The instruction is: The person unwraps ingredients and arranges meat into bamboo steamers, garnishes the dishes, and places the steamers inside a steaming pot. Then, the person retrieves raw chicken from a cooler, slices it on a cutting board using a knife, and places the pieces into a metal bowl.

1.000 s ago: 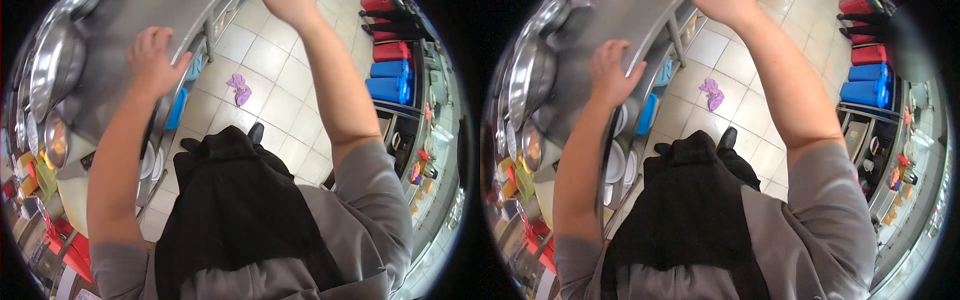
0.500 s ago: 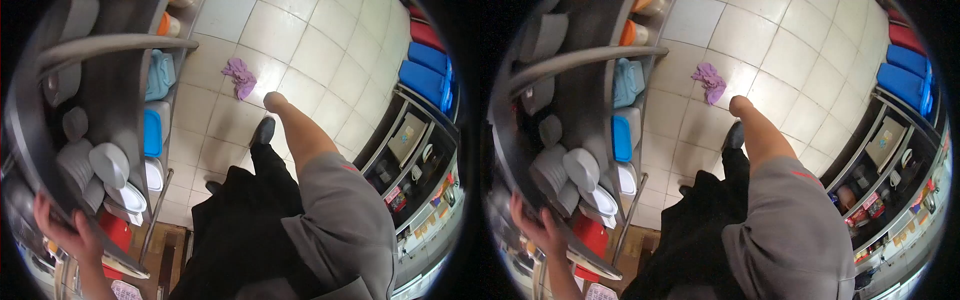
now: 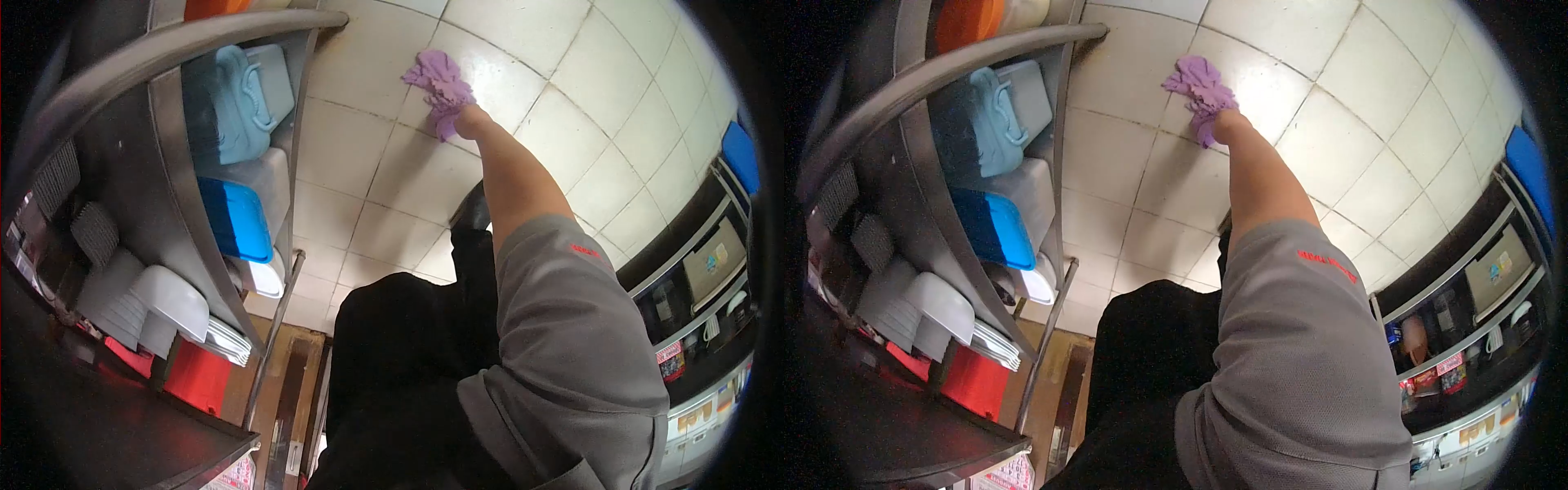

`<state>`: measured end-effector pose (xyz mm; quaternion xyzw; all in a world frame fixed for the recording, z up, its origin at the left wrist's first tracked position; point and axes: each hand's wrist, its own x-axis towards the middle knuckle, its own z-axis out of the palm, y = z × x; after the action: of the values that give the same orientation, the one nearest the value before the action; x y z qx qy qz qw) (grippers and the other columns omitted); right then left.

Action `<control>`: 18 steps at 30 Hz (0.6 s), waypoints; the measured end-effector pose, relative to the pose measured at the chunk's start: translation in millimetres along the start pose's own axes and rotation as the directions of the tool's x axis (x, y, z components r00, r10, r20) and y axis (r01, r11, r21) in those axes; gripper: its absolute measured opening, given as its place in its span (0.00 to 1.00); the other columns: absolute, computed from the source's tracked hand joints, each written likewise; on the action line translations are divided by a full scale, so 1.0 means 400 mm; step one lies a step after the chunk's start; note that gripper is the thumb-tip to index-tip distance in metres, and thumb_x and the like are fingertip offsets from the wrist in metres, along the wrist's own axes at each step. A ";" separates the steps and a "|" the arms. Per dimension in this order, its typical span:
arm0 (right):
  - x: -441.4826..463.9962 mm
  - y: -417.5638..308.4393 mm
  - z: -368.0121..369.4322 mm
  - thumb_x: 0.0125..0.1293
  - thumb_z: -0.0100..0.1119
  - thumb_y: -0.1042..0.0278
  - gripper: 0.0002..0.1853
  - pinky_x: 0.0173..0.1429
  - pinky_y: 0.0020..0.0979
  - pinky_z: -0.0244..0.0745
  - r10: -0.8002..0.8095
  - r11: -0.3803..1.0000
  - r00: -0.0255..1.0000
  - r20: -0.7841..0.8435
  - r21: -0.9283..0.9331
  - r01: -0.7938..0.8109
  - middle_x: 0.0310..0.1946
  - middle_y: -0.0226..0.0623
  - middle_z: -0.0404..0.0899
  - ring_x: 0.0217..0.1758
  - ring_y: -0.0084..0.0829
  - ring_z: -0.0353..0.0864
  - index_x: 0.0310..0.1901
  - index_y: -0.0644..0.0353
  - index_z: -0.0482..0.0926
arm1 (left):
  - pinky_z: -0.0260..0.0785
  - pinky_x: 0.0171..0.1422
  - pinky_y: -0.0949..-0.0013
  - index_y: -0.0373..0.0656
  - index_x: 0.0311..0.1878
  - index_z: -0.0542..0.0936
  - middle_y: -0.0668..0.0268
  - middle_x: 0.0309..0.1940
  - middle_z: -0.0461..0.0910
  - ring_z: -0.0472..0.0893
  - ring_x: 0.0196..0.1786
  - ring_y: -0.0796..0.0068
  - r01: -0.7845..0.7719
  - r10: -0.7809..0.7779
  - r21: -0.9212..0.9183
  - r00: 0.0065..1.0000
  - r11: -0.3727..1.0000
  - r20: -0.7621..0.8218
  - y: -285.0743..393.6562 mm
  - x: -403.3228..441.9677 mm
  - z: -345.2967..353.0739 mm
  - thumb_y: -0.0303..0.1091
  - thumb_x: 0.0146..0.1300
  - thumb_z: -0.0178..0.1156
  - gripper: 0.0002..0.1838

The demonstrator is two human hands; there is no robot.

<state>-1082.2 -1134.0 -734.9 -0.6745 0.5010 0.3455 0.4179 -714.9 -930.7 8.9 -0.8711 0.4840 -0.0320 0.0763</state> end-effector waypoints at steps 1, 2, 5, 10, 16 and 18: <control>-0.007 -0.017 0.023 0.68 0.54 0.58 0.19 0.65 0.44 0.77 0.039 0.992 0.999 -0.020 0.123 -0.036 0.61 0.54 0.78 0.61 0.51 0.81 0.56 0.51 0.84 | 0.46 0.82 0.46 0.38 0.78 0.52 0.49 0.78 0.51 0.54 0.80 0.49 0.003 -0.003 -0.002 1.000 1.000 0.004 0.001 -0.003 -0.004 0.60 0.74 0.54 0.44; -0.009 -0.036 0.024 0.68 0.55 0.57 0.19 0.63 0.45 0.78 0.081 0.968 0.995 -0.050 0.243 -0.067 0.56 0.54 0.82 0.59 0.51 0.83 0.54 0.55 0.85 | 0.46 0.82 0.46 0.38 0.78 0.52 0.49 0.78 0.52 0.54 0.80 0.49 -0.001 0.001 -0.014 1.000 1.000 0.000 -0.001 -0.009 -0.008 0.61 0.73 0.54 0.44; -0.127 -0.131 0.059 0.67 0.57 0.49 0.21 0.59 0.46 0.79 0.127 0.951 0.986 -0.107 0.295 -0.090 0.46 0.53 0.86 0.52 0.51 0.86 0.43 0.60 0.88 | 0.47 0.82 0.46 0.38 0.78 0.52 0.49 0.78 0.52 0.54 0.80 0.49 -0.015 0.015 -0.038 1.000 0.999 -0.015 -0.003 -0.010 -0.037 0.61 0.73 0.54 0.44; -0.417 -0.202 0.021 0.61 0.63 0.51 0.18 0.50 0.46 0.81 -0.010 0.869 0.989 -0.148 0.488 0.082 0.35 0.50 0.87 0.41 0.52 0.87 0.36 0.60 0.88 | 0.51 0.81 0.47 0.40 0.77 0.55 0.49 0.76 0.55 0.58 0.78 0.49 -0.264 0.257 -0.127 0.964 0.956 -0.071 0.042 0.075 -0.013 0.62 0.72 0.54 0.43; -0.894 -0.310 -0.355 0.63 0.69 0.55 0.16 0.35 0.35 0.78 -0.349 0.716 0.931 -0.110 0.610 0.340 0.24 0.39 0.84 0.27 0.28 0.83 0.32 0.62 0.86 | 0.58 0.74 0.49 0.39 0.61 0.72 0.46 0.66 0.67 0.68 0.69 0.45 -0.329 0.305 -0.229 0.943 0.916 -0.135 0.137 0.149 -0.014 0.37 0.50 0.68 0.34; -1.118 -0.392 -0.554 0.63 0.69 0.71 0.08 0.36 0.28 0.80 -0.511 0.506 0.859 -0.035 0.795 0.333 0.28 0.37 0.86 0.31 0.23 0.85 0.35 0.68 0.85 | 0.62 0.70 0.48 0.43 0.56 0.76 0.50 0.62 0.70 0.69 0.66 0.44 -0.292 0.247 -0.294 0.952 0.910 -0.180 0.156 0.152 -0.031 0.32 0.41 0.72 0.33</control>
<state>-1036.3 -1139.3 -213.9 -0.4879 0.3729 0.0482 0.7878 -736.7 -1016.0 9.7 -0.7924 0.6026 -0.0038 -0.0948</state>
